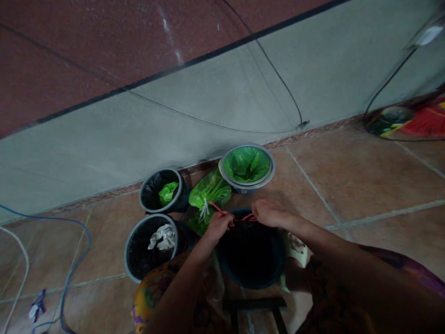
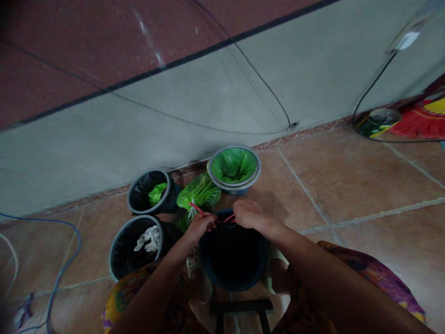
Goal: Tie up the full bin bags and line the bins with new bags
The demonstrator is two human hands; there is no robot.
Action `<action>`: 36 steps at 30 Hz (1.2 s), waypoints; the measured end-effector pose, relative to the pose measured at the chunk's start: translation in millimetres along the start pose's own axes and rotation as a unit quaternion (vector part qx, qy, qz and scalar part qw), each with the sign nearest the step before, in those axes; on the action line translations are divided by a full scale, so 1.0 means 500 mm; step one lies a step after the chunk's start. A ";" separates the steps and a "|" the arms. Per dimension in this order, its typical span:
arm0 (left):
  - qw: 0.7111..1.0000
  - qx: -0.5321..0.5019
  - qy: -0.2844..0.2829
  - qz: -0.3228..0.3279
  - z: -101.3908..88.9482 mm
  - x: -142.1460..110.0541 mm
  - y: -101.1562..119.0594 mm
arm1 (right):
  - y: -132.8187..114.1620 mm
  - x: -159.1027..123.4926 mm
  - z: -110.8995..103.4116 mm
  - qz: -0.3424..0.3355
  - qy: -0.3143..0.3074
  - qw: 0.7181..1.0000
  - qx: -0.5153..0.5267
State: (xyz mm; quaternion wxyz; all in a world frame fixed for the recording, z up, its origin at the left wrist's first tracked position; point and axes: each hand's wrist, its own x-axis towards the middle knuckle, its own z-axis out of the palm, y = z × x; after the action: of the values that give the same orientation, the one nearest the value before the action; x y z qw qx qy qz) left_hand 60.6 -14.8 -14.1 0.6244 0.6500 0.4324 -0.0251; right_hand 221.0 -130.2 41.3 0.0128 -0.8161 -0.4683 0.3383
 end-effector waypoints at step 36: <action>0.981 -0.184 -0.040 -0.053 0.034 -0.014 -0.003 | -0.041 0.001 0.031 -0.061 0.012 0.997 0.043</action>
State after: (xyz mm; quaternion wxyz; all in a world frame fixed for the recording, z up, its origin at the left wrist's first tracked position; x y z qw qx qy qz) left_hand 63.7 -32.8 -14.9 0.7482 0.4985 0.4378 -0.0043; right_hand 196.7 -122.9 36.0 0.0742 -0.7886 -0.5021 0.3472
